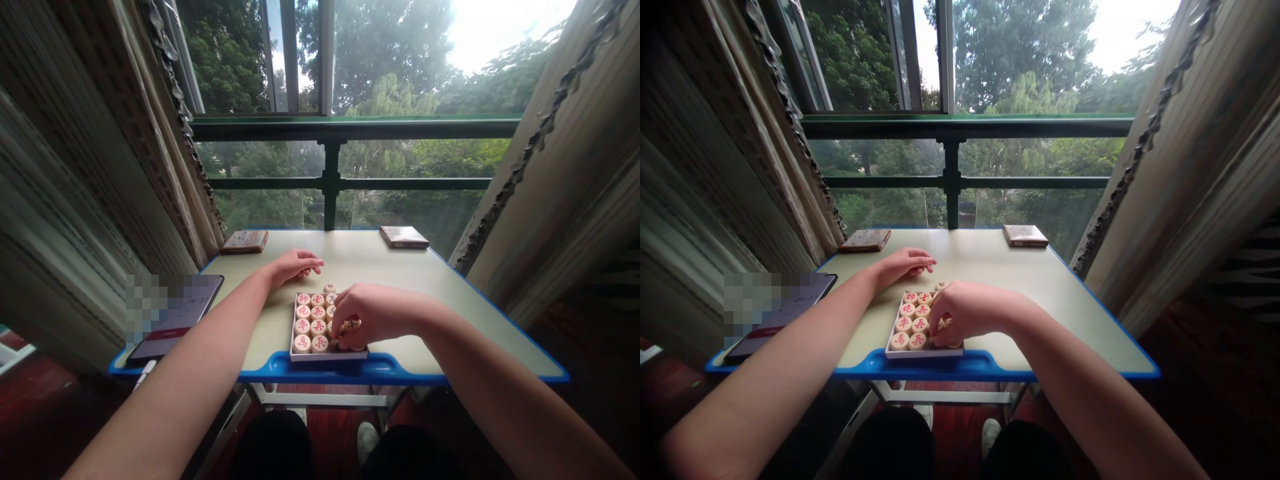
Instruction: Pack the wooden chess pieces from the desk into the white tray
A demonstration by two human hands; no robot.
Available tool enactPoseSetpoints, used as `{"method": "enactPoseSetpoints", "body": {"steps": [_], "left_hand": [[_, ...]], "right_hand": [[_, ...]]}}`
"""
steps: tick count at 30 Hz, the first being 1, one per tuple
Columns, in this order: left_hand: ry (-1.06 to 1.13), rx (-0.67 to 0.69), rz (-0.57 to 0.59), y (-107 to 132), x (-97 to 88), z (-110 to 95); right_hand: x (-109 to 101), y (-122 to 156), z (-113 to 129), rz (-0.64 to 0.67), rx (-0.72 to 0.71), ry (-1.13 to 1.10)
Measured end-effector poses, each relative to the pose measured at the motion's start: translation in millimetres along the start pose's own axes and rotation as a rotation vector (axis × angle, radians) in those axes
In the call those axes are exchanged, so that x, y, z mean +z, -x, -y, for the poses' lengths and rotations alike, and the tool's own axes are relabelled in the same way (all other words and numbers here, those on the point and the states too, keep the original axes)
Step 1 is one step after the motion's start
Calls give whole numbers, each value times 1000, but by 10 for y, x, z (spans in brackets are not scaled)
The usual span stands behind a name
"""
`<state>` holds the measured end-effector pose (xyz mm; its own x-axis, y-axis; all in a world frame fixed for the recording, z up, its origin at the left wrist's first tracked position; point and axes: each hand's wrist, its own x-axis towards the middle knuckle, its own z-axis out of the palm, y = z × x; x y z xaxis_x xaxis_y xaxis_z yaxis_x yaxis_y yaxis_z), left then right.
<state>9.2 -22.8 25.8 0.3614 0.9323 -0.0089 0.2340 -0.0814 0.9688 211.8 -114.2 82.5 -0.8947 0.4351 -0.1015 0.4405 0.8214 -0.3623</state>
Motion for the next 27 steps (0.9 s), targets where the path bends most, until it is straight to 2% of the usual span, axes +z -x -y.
{"method": "enactPoseSetpoints", "body": {"steps": [7, 13, 27], "left_hand": [[25, -4, 13, 5, 1, -1], [21, -11, 3, -1, 9, -7], [22, 10, 7, -17, -7, 20]], "right_hand": [[2, -13, -13, 13, 9, -7], [28, -20, -19, -14, 50, -11], [87, -71, 12, -72, 47, 82]]}}
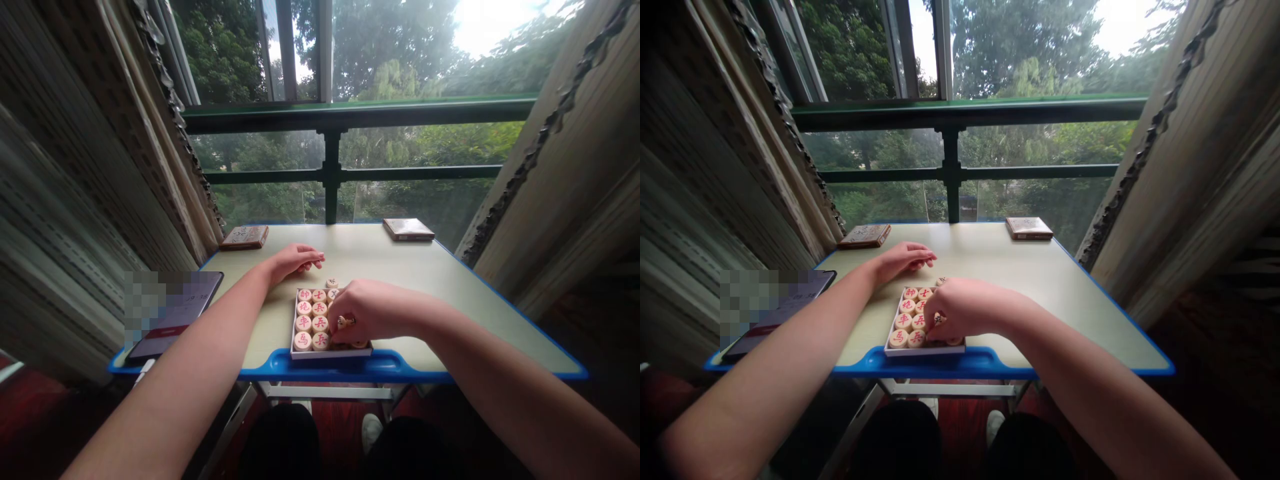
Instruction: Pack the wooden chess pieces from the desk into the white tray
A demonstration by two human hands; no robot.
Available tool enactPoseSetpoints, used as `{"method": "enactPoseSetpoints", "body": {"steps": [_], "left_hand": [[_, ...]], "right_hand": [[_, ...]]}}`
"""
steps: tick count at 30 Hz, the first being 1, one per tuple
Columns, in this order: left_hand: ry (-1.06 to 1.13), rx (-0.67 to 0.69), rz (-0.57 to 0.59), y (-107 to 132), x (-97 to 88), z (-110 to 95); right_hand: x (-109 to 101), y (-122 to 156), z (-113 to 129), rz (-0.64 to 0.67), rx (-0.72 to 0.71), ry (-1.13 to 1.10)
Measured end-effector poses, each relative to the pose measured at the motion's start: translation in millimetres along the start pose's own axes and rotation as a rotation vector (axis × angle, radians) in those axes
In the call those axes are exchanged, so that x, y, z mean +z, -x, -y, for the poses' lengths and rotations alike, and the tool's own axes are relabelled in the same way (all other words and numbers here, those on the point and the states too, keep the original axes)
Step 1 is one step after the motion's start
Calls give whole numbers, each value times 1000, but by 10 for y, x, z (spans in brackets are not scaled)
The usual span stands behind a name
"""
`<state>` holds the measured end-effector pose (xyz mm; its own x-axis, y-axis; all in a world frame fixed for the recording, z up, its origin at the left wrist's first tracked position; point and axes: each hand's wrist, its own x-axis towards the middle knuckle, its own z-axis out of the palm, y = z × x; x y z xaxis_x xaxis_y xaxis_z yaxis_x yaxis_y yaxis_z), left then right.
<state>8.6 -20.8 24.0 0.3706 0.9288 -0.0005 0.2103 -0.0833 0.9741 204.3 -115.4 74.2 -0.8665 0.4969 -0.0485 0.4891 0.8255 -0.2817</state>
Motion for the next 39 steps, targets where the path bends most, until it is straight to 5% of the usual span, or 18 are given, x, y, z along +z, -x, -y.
{"method": "enactPoseSetpoints", "body": {"steps": [5, 12, 21, 31, 39], "left_hand": [[2, -8, 1, 1, -3, -2], [-17, -22, -6, 13, 7, -24], [-12, -23, -11, 10, 11, -29], [-42, -36, -13, 11, 12, -26], [-34, -31, -8, 16, 25, -39]], "right_hand": [[11, 1, 2, 26, 6, -11], [-32, 30, -69, -96, 39, -8], [11, 19, -25, 63, 2, -105], [-106, 32, -157, -206, 135, -34], [-109, 45, -116, -42, 133, -86]]}}
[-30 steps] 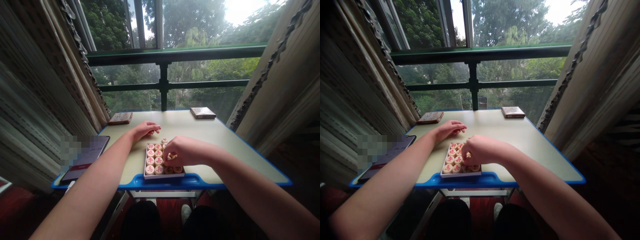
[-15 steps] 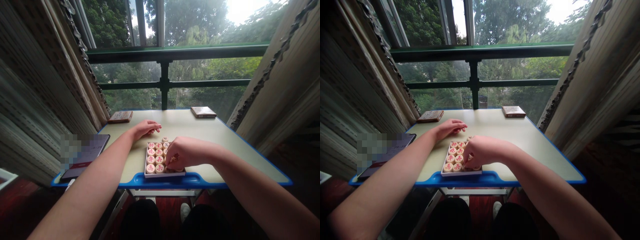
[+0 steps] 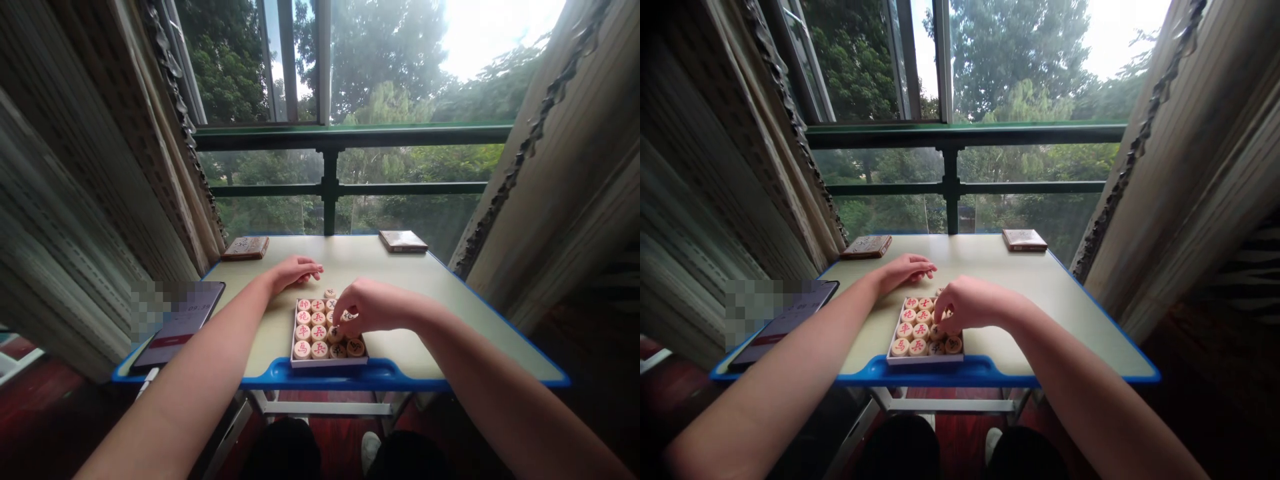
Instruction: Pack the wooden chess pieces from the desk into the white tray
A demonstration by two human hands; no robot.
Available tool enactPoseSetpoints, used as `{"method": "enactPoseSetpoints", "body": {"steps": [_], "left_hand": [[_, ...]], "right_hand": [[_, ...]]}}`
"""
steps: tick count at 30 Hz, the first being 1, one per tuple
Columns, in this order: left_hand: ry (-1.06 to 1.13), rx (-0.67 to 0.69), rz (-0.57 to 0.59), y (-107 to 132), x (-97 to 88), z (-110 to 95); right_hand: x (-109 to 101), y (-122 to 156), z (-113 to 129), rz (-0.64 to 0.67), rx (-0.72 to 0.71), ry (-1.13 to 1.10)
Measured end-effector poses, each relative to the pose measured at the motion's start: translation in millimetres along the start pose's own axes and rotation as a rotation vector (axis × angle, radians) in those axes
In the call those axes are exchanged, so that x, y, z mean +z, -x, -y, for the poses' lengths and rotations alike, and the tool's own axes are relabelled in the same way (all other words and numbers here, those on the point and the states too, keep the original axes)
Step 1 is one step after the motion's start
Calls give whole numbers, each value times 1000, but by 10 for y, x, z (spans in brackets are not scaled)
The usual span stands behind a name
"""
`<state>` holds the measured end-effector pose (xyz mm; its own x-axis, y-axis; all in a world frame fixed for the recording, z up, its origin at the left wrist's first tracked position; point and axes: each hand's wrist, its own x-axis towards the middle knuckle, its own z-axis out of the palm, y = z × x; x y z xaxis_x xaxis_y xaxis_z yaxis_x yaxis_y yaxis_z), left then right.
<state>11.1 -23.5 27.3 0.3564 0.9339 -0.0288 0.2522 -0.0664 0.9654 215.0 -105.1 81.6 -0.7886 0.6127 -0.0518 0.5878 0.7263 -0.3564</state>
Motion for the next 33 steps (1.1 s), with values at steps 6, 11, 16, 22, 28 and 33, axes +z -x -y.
{"method": "enactPoseSetpoints", "body": {"steps": [6, 11, 16, 22, 28, 33], "left_hand": [[11, -10, 0, -8, -11, 23], [21, -29, 3, -8, -13, 26], [9, -14, 6, 10, -7, 4], [-5, -27, -6, 34, 2, -22], [-8, -30, -1, 0, -19, 20], [-11, -22, 3, -4, -19, 27]], "right_hand": [[-59, 36, -29, 92, -4, -25], [-76, 63, -48, 243, 22, -27], [-52, 50, -45, 262, 31, -23], [-48, 67, -40, 236, 1, -38], [-47, 65, -47, 249, 20, -30], [-63, 61, -25, 210, 21, -49]]}}
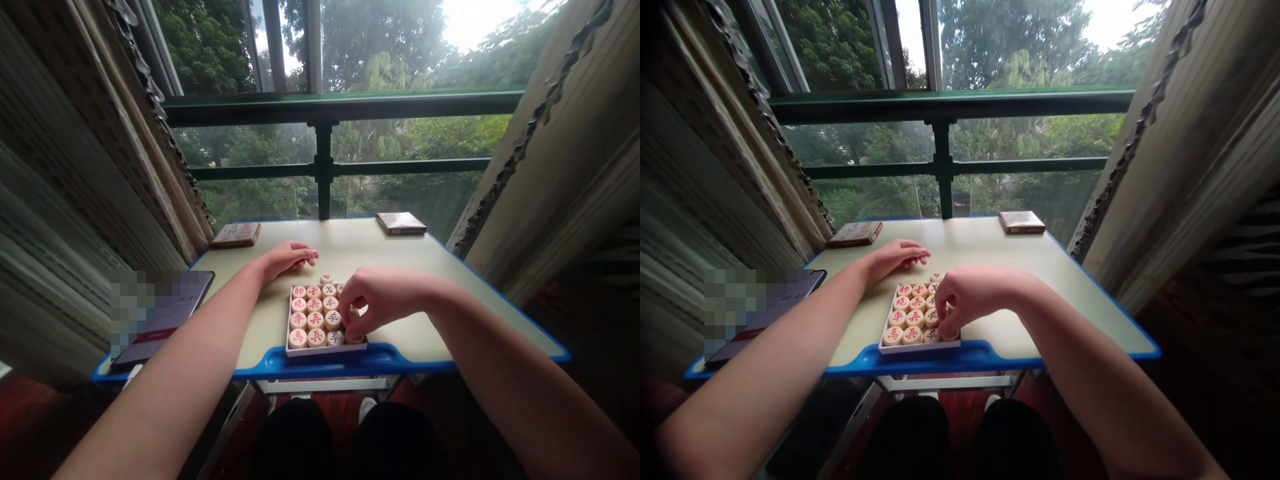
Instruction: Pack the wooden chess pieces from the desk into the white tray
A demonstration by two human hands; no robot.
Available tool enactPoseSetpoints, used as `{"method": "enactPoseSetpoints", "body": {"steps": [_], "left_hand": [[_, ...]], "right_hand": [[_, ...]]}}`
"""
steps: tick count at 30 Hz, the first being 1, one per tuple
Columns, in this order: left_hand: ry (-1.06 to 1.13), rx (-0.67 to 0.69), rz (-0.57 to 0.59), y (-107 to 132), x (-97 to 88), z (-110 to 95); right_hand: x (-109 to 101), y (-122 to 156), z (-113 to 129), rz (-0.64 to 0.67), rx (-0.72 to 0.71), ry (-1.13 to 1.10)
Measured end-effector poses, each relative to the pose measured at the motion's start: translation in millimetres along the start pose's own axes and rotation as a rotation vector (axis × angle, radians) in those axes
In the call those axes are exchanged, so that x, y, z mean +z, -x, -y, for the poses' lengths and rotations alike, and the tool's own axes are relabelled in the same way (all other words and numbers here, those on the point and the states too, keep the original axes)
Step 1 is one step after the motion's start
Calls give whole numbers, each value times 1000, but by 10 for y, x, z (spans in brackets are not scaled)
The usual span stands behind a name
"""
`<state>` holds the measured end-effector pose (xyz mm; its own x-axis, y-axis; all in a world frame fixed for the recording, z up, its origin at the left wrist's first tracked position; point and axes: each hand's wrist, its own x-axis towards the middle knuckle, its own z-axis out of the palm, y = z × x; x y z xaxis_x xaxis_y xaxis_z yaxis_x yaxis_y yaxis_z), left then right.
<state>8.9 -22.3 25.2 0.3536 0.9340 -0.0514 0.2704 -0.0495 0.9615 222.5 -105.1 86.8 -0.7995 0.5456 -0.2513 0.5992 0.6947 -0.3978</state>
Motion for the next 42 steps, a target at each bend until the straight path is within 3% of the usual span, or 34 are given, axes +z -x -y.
{"method": "enactPoseSetpoints", "body": {"steps": [6, 13, 23, 30, 35, 38, 42], "left_hand": [[12, -8, 0, 1, -2, 0], [4, -8, -8, -4, 2, 5], [3, -2, -3, -3, 8, 2], [-61, 25, -7, 33, 30, -34], [-170, 61, 15, 49, 51, -30], [-250, 115, -5, 43, 73, -34], [-384, 116, 65, 33, 97, -67]], "right_hand": [[7, -15, -23, 55, -27, -17], [-19, 1, -16, 24, -7, -5], [-71, -41, -92, -191, -3, -26], [-118, -69, -220, 4, -14, -144], [-90, -75, -205, 43, -38, -173], [-76, -107, -203, -49, -34, -176], [-61, -214, -323, -422, 82, -68]]}}
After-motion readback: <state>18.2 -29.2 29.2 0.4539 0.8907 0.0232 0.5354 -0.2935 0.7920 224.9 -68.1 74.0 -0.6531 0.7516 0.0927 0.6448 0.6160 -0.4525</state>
